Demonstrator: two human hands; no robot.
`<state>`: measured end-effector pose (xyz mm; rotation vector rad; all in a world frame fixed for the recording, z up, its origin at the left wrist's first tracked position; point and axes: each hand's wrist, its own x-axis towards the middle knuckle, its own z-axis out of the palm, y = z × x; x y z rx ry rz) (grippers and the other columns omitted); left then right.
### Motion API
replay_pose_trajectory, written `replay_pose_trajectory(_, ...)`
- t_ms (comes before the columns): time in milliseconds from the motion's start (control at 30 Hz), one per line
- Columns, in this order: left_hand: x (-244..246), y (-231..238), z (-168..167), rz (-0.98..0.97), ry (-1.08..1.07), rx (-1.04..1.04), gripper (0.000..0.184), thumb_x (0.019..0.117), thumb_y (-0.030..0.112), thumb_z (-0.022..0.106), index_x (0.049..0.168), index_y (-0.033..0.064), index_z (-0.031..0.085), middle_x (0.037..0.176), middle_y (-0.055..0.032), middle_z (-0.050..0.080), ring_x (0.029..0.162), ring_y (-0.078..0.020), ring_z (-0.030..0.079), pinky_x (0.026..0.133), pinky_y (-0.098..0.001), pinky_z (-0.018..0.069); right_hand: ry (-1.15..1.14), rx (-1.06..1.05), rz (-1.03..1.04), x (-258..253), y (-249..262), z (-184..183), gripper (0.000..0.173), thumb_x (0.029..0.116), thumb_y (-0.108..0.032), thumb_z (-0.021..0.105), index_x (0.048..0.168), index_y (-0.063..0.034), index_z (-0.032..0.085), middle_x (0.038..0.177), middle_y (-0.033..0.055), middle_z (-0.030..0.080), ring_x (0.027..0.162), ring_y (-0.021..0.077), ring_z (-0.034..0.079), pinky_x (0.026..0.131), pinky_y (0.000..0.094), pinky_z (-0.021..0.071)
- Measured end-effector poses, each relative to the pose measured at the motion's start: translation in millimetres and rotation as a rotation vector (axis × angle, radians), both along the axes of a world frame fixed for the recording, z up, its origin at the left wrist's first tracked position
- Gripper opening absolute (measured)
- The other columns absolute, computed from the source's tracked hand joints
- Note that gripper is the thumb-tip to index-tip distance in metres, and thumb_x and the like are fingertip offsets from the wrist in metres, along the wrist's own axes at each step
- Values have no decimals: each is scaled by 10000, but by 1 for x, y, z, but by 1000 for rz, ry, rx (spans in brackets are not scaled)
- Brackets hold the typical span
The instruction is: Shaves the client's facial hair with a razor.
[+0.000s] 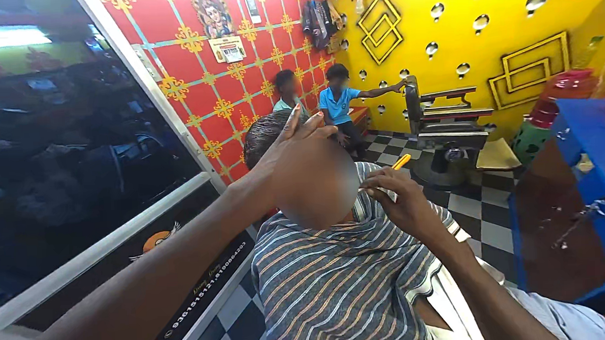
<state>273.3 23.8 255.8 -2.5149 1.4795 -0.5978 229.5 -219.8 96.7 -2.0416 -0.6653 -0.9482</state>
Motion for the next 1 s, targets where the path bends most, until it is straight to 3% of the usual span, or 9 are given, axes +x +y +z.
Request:
replay_pose_trajectory(67, -2, -4, -3, 40, 7, 46, 283, 899, 440, 736, 1108, 257, 790, 1588, -78, 460, 1568, -356, 202, 1262, -637, 4, -26, 19, 39, 10, 7, 4, 178, 973, -161, 648, 1089, -137, 782, 1088, 8, 705, 1048, 108, 659, 923, 315, 563)
replay_pose_trajectory(267, -3, -3, -9, 64, 15, 29, 206, 954, 342, 669, 1087, 227, 778, 1520, -85, 535, 1553, -360, 244, 1265, -630, 17, -88, 30, 51, 25, 23, 6, 172, 948, -172, 681, 1091, -164, 775, 1107, -20, 720, 1104, 134, 656, 998, 443, 515)
replay_pose_trajectory(400, -3, -1, -15, 65, -6, 4, 227, 992, 343, 616, 1119, 214, 753, 1505, -92, 549, 1544, -367, 270, 1264, -631, 34, -143, -25, 26, 29, 26, 8, 158, 944, -179, 681, 1071, -166, 775, 1109, -24, 717, 1104, 129, 647, 998, 430, 495)
replay_pose_trajectory(700, -5, -2, -19, 90, -4, -32, 251, 863, 235, 780, 1110, 213, 743, 1432, -57, 605, 1532, -360, 292, 1262, -640, 38, -221, -108, 5, 40, 25, 8, 159, 960, -181, 648, 1069, -178, 764, 1101, -34, 719, 1093, 132, 648, 981, 436, 481)
replay_pose_trajectory(1000, -1, 1, -19, 82, 22, -67, 234, 875, 284, 767, 1096, 215, 737, 1480, -66, 565, 1554, -340, 250, 1264, -632, 16, -176, -133, 86, 46, 20, 8, 146, 938, -206, 650, 1004, -174, 776, 1049, -40, 712, 1042, 115, 643, 934, 433, 477)
